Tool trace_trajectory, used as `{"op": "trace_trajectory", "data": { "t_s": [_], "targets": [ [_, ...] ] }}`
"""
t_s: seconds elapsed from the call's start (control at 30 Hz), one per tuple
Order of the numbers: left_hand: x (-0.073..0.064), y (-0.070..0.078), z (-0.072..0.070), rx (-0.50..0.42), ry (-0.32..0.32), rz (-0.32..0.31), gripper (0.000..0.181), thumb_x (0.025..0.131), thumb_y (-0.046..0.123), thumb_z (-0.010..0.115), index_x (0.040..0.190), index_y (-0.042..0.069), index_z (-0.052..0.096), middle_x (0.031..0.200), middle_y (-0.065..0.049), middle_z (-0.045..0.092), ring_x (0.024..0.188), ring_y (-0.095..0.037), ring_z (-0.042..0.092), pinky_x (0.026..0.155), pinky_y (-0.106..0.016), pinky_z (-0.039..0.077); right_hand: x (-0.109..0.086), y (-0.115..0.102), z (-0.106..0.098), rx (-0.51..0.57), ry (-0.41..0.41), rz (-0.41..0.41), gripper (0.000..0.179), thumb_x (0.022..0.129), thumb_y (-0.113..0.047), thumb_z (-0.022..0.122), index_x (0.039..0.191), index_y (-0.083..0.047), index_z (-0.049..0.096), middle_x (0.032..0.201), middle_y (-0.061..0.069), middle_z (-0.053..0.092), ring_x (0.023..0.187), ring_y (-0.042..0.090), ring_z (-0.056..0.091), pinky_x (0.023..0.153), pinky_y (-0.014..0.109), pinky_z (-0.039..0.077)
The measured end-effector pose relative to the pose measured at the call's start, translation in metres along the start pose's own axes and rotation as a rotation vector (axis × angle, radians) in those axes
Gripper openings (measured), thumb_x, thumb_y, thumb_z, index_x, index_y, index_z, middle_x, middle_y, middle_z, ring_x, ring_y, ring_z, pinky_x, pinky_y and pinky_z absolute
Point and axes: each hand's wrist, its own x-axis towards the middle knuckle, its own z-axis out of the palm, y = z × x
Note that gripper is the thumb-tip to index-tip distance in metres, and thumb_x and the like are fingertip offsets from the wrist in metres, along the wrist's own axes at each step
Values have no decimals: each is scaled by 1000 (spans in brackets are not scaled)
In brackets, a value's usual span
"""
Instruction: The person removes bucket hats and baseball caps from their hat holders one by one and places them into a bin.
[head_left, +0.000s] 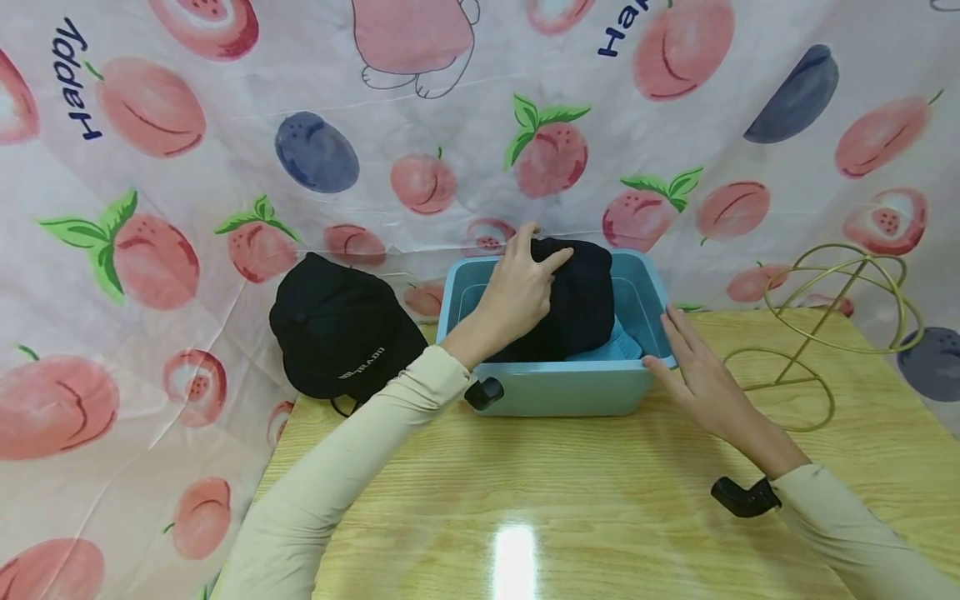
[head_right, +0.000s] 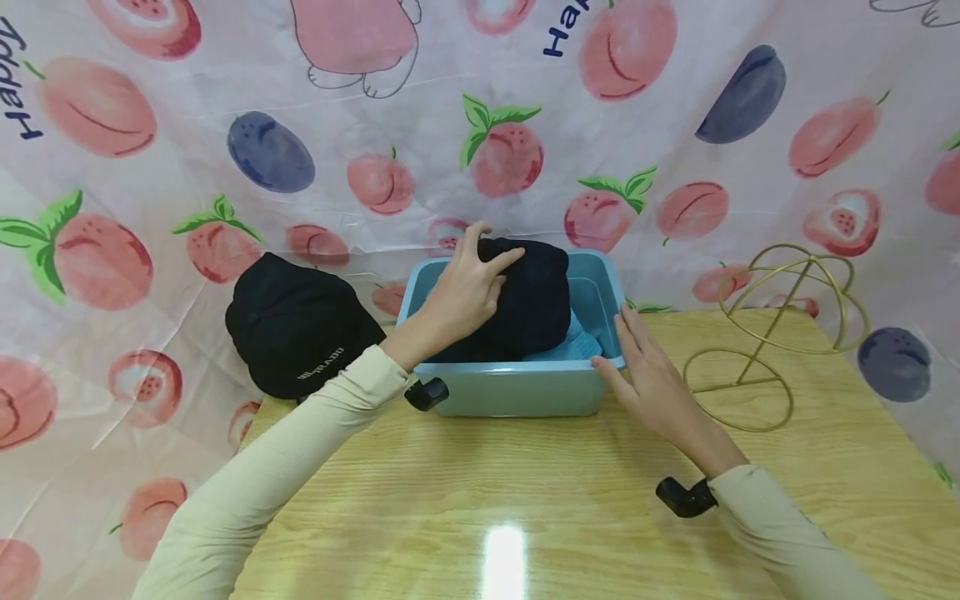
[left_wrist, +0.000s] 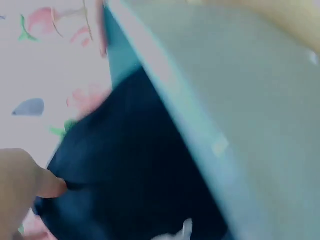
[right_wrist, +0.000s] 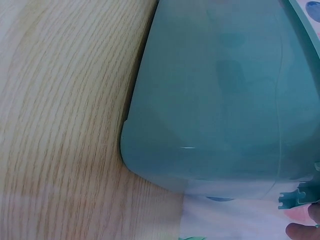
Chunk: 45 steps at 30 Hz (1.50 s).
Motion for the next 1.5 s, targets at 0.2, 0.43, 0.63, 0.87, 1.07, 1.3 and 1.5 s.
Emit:
{"op": "trace_trajectory", "data": {
  "t_s": [0.2, 0.43, 0.63, 0.87, 1.07, 1.3, 1.5],
  "targets": [
    [-9, 17, 8, -235, -30, -154, 44, 94, 32, 59, 135, 19, 53, 145, -15, 22, 130, -31, 29, 92, -41, 45, -2, 0, -1, 3, 4, 11, 68, 100, -31, 48, 150, 2, 16, 157, 17, 9, 141, 36, 11, 102, 65, 20],
    [-5, 6, 14, -395, -121, -39, 26, 90, 17, 65, 115, 15, 58, 143, -10, 32, 129, -27, 36, 94, -36, 43, -3, 1, 0, -2, 19, 5, 68, 99, -31, 49, 150, 2, 17, 156, 18, 10, 141, 36, 12, 102, 65, 20],
    [-4, -15, 14, -443, -186, 64, 30, 89, 6, 58, 118, 15, 59, 141, -7, 38, 127, -23, 38, 95, -32, 40, -2, 1, 2, -3, 14, 2, 68, 99, -31, 49, 149, 2, 17, 156, 18, 10, 142, 36, 12, 103, 64, 20],
    [-11, -38, 6, -567, -155, 124, 43, 83, -5, 54, 121, 13, 63, 137, -6, 47, 109, -18, 49, 73, -27, 41, -2, -1, 3, -2, 9, 9, 68, 99, -32, 49, 150, 2, 17, 156, 18, 10, 141, 36, 12, 102, 65, 21],
    [-13, -48, 0, -677, -167, 130, 45, 83, -6, 55, 122, 14, 64, 136, -6, 50, 122, -11, 43, 81, -32, 42, -2, -1, 2, -7, 3, 11, 69, 99, -32, 49, 150, 2, 17, 156, 17, 9, 141, 36, 12, 102, 65, 21],
    [0, -35, 10, -521, -291, 120, 51, 90, 4, 62, 138, 17, 51, 147, -5, 38, 136, -15, 31, 100, -30, 39, -1, -1, 0, -1, 12, 9, 68, 99, -31, 49, 150, 1, 17, 157, 16, 8, 142, 36, 11, 102, 65, 21],
    [2, -26, 17, -447, -348, 120, 54, 92, 9, 62, 142, 18, 45, 150, -6, 31, 138, -21, 27, 104, -33, 35, 0, 0, 2, 3, 18, -1, 68, 99, -30, 50, 150, 1, 17, 157, 16, 8, 142, 35, 11, 103, 64, 20]
  ]
}}
